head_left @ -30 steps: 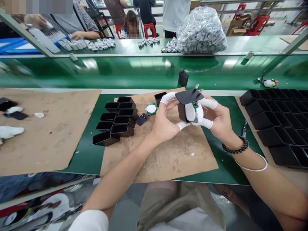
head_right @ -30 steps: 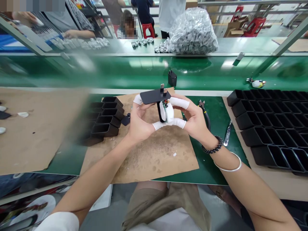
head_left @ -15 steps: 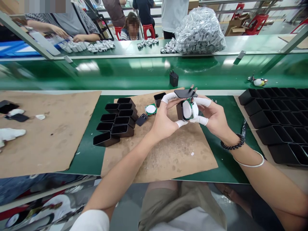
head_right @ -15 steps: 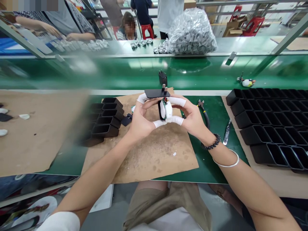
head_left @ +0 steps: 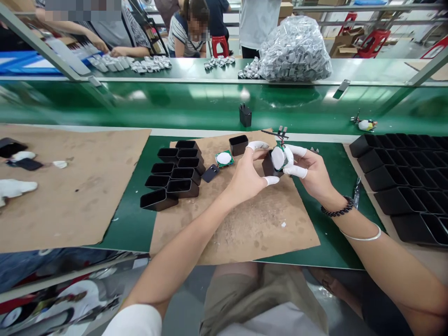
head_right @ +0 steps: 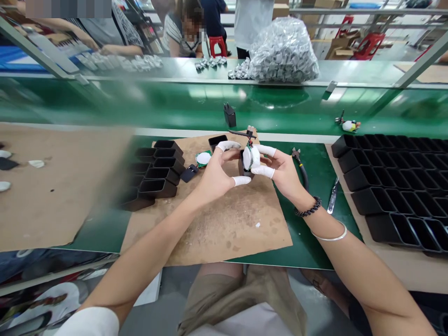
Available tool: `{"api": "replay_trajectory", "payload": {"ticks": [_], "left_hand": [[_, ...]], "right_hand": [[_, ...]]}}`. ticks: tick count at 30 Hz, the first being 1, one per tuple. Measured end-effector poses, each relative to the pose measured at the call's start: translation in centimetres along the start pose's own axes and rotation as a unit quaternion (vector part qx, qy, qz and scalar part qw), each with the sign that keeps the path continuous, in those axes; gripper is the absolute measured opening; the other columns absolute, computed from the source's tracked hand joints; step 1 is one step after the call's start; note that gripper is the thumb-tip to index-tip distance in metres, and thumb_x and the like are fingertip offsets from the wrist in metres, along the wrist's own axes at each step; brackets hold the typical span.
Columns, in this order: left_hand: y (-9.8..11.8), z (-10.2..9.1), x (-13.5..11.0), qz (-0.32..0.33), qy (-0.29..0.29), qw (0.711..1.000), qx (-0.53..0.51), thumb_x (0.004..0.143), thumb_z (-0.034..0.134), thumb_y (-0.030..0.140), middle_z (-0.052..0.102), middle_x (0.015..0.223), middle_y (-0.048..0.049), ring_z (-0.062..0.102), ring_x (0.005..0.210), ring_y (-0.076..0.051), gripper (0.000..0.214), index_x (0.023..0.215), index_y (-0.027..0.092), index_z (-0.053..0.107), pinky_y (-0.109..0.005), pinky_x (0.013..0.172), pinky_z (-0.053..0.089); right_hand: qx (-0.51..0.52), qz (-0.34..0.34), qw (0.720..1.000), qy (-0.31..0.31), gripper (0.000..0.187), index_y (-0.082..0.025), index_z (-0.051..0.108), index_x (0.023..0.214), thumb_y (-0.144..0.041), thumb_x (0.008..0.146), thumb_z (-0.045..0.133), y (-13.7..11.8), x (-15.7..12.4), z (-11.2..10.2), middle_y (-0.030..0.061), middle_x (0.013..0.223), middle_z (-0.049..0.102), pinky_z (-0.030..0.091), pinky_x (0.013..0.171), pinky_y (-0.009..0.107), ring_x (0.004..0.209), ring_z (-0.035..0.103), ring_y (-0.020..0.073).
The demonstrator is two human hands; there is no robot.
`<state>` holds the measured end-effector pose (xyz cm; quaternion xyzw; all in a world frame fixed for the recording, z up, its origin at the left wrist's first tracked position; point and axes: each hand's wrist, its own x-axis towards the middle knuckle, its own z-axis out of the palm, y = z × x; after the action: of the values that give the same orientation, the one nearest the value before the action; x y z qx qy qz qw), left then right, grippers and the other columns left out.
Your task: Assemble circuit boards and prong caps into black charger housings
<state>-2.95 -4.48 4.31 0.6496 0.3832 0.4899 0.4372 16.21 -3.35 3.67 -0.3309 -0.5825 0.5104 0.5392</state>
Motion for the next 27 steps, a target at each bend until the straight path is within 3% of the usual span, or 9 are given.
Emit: {"api": "replay_trajectory", "payload": {"ticks": [4,8,15,22,24,27], "left_hand": [[-0.5,0.6,0.0,0.020,0.005,1.000,0.000,0.063,0.081,0.012,0.063,0.134,-0.0123,0.061,0.129,-0.029,0.067,0.121,0.021,0.050,-0.050,0.117,0.043],[-1.4,0.9,0.3,-0.020,-0.009,1.000,0.011,0.062,0.085,0.019,0.067,0.128,-0.0131,0.062,0.125,-0.031,0.064,0.118,0.018,0.055,-0.052,0.116,0.044],[-3.5,0.4,1.5,-0.034,-0.055,0.997,-0.048,0.050,0.094,0.024,0.070,0.123,-0.0154,0.066,0.122,-0.033,0.073,0.115,0.014,0.061,-0.051,0.117,0.044],[-4.3,0.4,1.4,-0.007,-0.058,0.997,-0.051,0.055,0.090,0.024,0.068,0.132,-0.0145,0.065,0.125,-0.032,0.075,0.123,0.014,0.061,-0.049,0.119,0.042],[-4.7,0.4,1.5,-0.010,-0.054,0.997,-0.050,0.055,0.089,0.022,0.067,0.134,-0.0152,0.064,0.127,-0.033,0.076,0.125,0.014,0.060,-0.049,0.120,0.042],[-5.2,0.4,1.7,-0.038,-0.077,0.996,-0.037,0.053,0.088,0.021,0.068,0.131,-0.0166,0.065,0.125,-0.034,0.073,0.121,0.012,0.061,-0.049,0.118,0.043]], "right_hand": [[-0.001,-0.022,1.000,-0.002,0.052,-0.028,0.078,0.110,-0.029,0.061,0.096,0.2,-0.1,0.0,0.0025,0.117,0.078,0.055,0.108,0.051,0.114,0.071,0.0265],[-0.018,-0.026,0.999,-0.008,0.053,-0.028,0.077,0.111,-0.032,0.062,0.096,0.6,-0.1,0.4,0.0036,0.121,0.077,0.055,0.108,0.051,0.115,0.071,0.0274],[-0.072,-0.048,0.996,0.000,0.050,-0.024,0.078,0.107,-0.031,0.061,0.096,1.3,-0.2,0.4,0.0058,0.118,0.077,0.054,0.108,0.049,0.115,0.070,0.0274],[-0.186,-0.051,0.981,-0.007,0.048,-0.025,0.075,0.111,-0.043,0.070,0.090,0.5,-0.5,0.3,0.0087,0.124,0.074,0.052,0.108,0.053,0.119,0.067,0.0321],[-0.210,-0.036,0.977,-0.025,0.054,-0.025,0.071,0.117,-0.045,0.070,0.089,0.3,-0.4,0.1,0.0098,0.130,0.071,0.050,0.110,0.055,0.124,0.064,0.0340],[-0.195,-0.003,0.977,-0.081,0.080,-0.028,0.056,0.132,-0.044,0.063,0.094,0.1,-0.1,0.0,0.0108,0.143,0.061,0.047,0.114,0.055,0.136,0.056,0.0342]]}}
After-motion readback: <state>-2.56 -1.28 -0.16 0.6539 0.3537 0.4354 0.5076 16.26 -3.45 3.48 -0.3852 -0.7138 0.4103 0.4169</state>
